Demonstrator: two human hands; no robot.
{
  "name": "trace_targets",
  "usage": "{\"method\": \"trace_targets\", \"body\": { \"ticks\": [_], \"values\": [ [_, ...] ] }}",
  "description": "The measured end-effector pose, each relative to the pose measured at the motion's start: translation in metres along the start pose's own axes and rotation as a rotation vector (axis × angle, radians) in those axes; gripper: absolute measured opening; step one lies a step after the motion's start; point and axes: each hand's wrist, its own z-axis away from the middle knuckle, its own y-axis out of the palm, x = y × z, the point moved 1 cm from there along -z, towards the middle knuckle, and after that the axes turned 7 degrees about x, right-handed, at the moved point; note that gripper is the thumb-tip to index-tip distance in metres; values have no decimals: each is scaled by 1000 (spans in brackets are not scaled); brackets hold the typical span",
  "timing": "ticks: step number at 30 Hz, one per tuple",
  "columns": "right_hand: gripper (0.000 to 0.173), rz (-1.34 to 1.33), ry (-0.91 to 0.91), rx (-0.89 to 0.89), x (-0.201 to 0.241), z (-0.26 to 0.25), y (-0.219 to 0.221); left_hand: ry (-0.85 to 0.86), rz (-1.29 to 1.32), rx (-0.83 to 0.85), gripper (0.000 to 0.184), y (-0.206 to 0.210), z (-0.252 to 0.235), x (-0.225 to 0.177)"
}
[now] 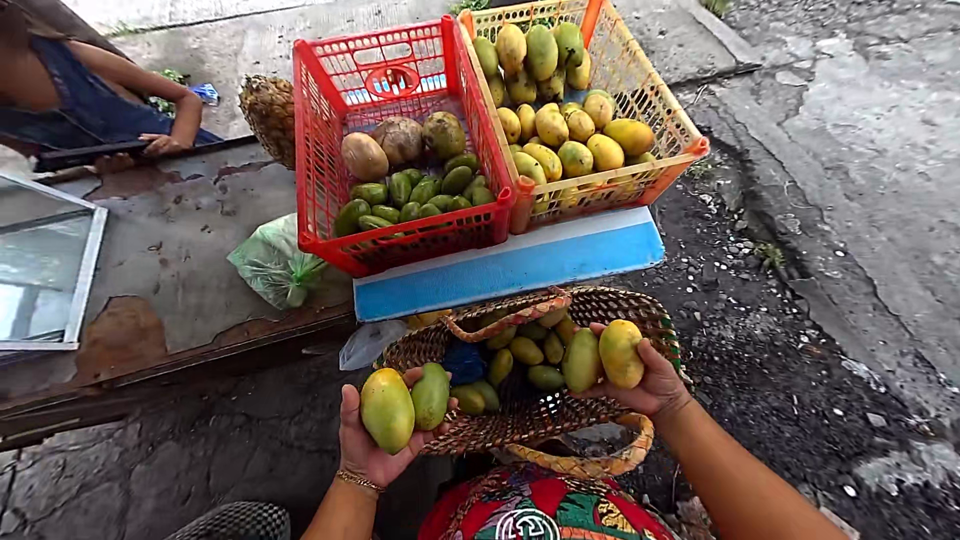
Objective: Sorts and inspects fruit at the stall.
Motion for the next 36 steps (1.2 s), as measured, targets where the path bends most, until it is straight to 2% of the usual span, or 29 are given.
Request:
{"method": "trace_targets", "body": {
  "ticks": [5, 8, 13, 17, 23, 27, 28, 32, 36],
  "values": [
    [85, 75, 51, -96, 8, 6, 2, 39, -20, -15, 83, -4, 7, -8],
    [85, 62, 54, -115, 7, 9, 0, 66, -29, -76, 74, -8, 10, -8],
    [89, 56, 55, -182, 3, 14, -3, 107, -169, -291, 68, -12, 10, -9],
    [81, 53, 44, -135, 2, 16, -3, 65, -290, -421, 69, -8, 4, -12],
    [71, 108, 6, 26, 8, 30, -2, -152, -498, -502, 70, 5, -24, -11],
    [69, 193, -25, 2, 19, 45, -6, -391, -734, -521, 42, -5, -58, -1],
    [70, 194, -40, -13, 21, 49, -7, -474, -851, -518, 40, -8, -69, 4],
    [68, 116, -140, -23, 17, 58, -8, -797, -1257, -322, 67, -39, -117, 36],
    [66, 37, -237, -57, 4, 62, -9, -964, -1433, -208, 74, -89, -151, 70]
  ]
}}
